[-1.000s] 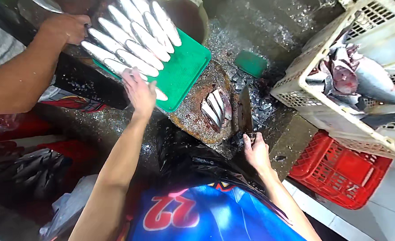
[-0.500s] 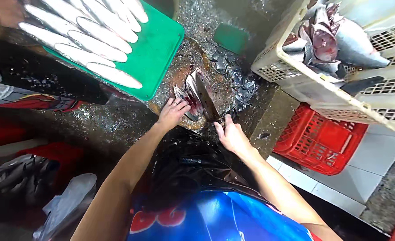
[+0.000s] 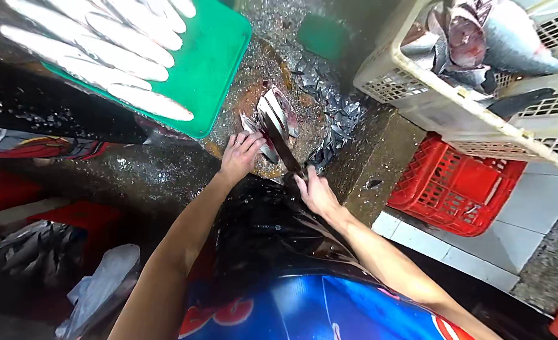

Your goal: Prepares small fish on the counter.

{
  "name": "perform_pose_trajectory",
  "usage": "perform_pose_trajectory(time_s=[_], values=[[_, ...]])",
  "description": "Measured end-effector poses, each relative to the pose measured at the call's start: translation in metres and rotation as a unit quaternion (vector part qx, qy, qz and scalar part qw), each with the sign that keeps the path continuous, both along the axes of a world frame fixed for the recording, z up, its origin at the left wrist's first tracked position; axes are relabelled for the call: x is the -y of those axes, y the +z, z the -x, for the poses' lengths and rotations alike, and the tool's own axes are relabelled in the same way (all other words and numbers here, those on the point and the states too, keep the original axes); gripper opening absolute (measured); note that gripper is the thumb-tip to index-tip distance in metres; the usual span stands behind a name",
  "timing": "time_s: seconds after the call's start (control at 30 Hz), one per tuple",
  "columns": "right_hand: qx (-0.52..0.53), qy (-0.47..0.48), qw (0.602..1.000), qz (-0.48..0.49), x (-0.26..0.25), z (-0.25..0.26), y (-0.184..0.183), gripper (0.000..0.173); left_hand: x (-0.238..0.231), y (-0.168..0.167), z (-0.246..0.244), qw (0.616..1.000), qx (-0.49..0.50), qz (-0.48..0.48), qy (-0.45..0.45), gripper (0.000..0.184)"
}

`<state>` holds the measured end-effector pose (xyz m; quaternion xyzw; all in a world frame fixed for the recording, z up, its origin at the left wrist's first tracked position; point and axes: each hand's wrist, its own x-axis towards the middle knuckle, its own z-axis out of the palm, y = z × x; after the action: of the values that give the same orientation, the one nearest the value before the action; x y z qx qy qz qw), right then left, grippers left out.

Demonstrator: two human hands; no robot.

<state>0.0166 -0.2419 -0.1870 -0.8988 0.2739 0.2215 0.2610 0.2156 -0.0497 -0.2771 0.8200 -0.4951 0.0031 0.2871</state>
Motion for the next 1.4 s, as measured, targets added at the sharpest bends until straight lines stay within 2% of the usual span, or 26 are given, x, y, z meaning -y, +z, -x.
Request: perform_pose_trajectory(time_s=[0.03, 0.1, 0.13, 0.17, 0.23, 0.37, 0.5, 0.57, 0.67, 0.8, 0.83, 0.9, 0.97, 1.0, 1.07, 1.17, 1.3, 1.4], values=[[0.054, -0.019, 0.998, 0.016, 0.001, 0.008, 0.01, 0.054, 0.012, 0.011, -0.009, 0.999, -0.019, -0.021, -0.017, 0.036], [0.121, -0.056, 0.99, 0.044, 0.004, 0.011, 0.03, 0.05, 0.038, 0.029, -0.028, 0.986, -0.064, -0.127, -0.086, 0.062], [0.11, -0.067, 0.991, 0.047, 0.006, 0.007, 0.04, 0.05, 0.049, 0.031, -0.035, 0.976, -0.074, -0.171, -0.111, 0.073], [0.087, -0.07, 0.993, 0.045, 0.008, -0.001, 0.047, 0.051, 0.055, 0.03, -0.04, 0.97, -0.067, -0.196, -0.127, 0.077], [0.035, -0.059, 0.997, 0.036, 0.013, -0.023, 0.055, 0.05, 0.056, 0.03, -0.049, 0.965, -0.032, -0.225, -0.129, 0.07], [-0.023, -0.017, 0.999, 0.032, 0.009, -0.061, 0.051, 0.051, 0.027, 0.016, -0.044, 0.981, -0.013, -0.166, -0.097, 0.057], [-0.067, 0.009, 0.997, 0.038, 0.003, -0.1, 0.021, 0.054, 0.021, 0.002, -0.038, 0.988, -0.012, -0.134, -0.081, 0.054], [-0.079, -0.004, 0.996, 0.041, -0.004, -0.118, -0.008, 0.055, 0.021, 0.0, -0.038, 0.989, -0.013, -0.126, -0.073, 0.055], [-0.028, -0.014, 0.999, 0.033, -0.004, -0.107, -0.028, 0.056, 0.015, -0.005, -0.034, 0.99, -0.007, -0.125, -0.058, 0.054], [-0.036, -0.005, 0.999, -0.005, 0.003, -0.051, -0.015, 0.058, 0.001, -0.007, -0.022, 0.995, -0.016, -0.098, -0.033, 0.05], [-0.029, -0.02, 0.999, -0.01, 0.006, -0.036, -0.01, 0.055, 0.007, -0.001, -0.026, 0.994, -0.022, -0.097, -0.033, 0.055], [0.033, -0.066, 0.997, 0.008, 0.007, -0.007, 0.006, 0.053, 0.027, 0.019, -0.032, 0.989, -0.062, -0.118, -0.064, 0.082], [0.069, -0.119, 0.99, 0.026, 0.014, -0.009, 0.026, 0.053, 0.06, 0.039, -0.051, 0.97, -0.077, -0.193, -0.128, 0.11], [0.057, -0.136, 0.989, 0.025, 0.018, -0.014, 0.035, 0.054, 0.073, 0.044, -0.057, 0.956, -0.071, -0.236, -0.157, 0.115], [0.038, -0.137, 0.989, 0.031, 0.025, -0.03, 0.046, 0.053, 0.089, 0.045, -0.067, 0.937, -0.047, -0.289, -0.192, 0.105], [0.012, -0.081, 0.996, 0.041, 0.032, -0.056, 0.051, 0.054, 0.071, 0.041, -0.074, 0.945, -0.013, -0.268, -0.188, 0.086], [-0.018, -0.035, 0.999, 0.025, 0.025, -0.087, 0.036, 0.053, 0.049, 0.032, -0.063, 0.955, -0.033, -0.253, -0.154, 0.086], [-0.086, -0.029, 0.995, 0.027, 0.021, -0.124, 0.021, 0.054, 0.05, 0.025, -0.06, 0.958, -0.036, -0.245, -0.142, 0.087]])
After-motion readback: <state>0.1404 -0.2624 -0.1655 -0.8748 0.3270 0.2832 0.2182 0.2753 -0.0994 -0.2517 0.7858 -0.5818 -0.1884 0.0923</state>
